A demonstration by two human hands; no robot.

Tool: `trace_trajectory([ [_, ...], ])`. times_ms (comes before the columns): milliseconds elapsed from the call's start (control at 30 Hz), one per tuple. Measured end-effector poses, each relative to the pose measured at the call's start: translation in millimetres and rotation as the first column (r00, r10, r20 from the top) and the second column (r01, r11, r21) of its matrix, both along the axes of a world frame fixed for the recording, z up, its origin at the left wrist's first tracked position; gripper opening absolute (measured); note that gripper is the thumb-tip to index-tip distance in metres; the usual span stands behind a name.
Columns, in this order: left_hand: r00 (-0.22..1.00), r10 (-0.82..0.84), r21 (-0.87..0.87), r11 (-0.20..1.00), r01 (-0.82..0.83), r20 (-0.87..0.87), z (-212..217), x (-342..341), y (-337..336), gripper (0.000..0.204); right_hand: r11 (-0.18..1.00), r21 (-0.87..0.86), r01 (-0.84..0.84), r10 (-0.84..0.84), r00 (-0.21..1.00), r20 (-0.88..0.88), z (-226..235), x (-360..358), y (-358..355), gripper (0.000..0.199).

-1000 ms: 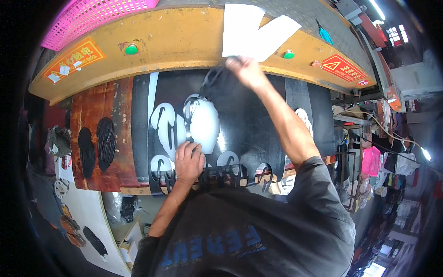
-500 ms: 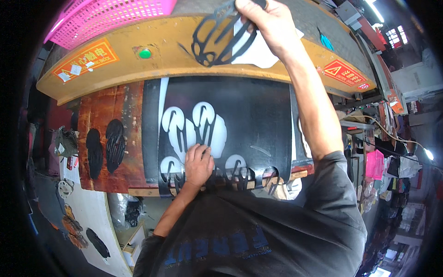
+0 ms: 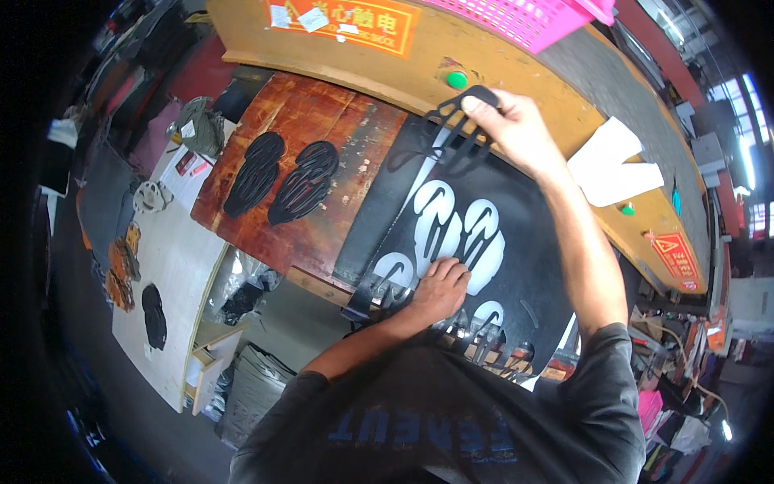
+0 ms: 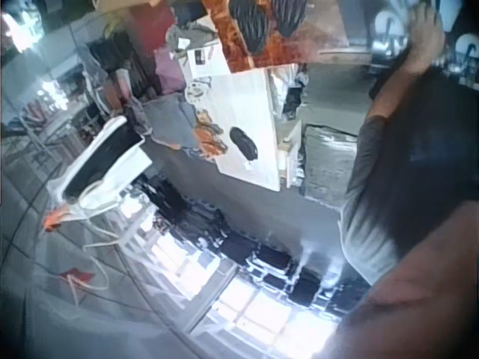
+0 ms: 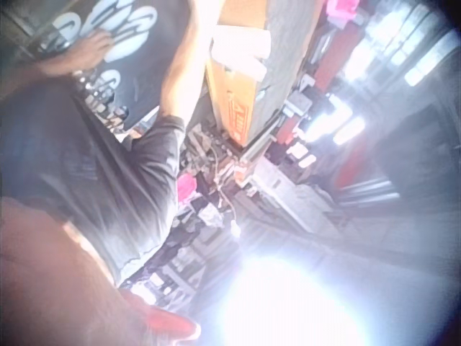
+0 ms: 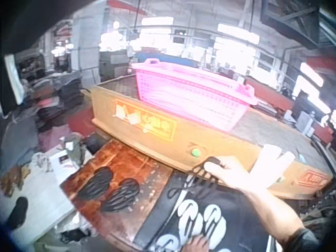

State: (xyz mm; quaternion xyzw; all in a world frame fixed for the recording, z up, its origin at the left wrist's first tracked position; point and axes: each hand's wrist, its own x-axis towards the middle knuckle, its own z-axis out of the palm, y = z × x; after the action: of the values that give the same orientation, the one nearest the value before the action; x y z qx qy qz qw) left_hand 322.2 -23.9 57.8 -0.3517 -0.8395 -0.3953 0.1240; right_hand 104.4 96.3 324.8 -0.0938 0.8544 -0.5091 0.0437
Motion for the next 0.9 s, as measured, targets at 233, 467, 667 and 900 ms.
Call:
trace_trajectory([
  [233,1.0,0.011,-0.024,1.0,-0.01,0.021,-7.9,3.5,1.8,0.037,0.951,0.288,-0.109,0.173,0.962,-0.209,-35.1,-50.2,-107.7,0.032],
  [467,0.991,0.13,0.197,0.973,-0.122,-0.03,-12.5,3.1,5.7,0.032,0.668,0.608,-0.429,0.583,0.81,-0.069,-130.6,24.9,-248.0,0.052],
  [667,0.997,0.066,0.116,0.991,-0.063,-0.03,-25.8,-7.0,25.3,0.024,0.824,0.253,-0.507,0.565,0.767,-0.304,-143.6,138.8,-214.0,0.033],
  [900,0.997,-0.038,-0.065,0.997,0.033,-0.074,-1.8,-18.3,57.8,0.034,0.941,0.336,-0.05,0.08,0.994,-0.075,-150.3,229.9,71.3,0.029],
])
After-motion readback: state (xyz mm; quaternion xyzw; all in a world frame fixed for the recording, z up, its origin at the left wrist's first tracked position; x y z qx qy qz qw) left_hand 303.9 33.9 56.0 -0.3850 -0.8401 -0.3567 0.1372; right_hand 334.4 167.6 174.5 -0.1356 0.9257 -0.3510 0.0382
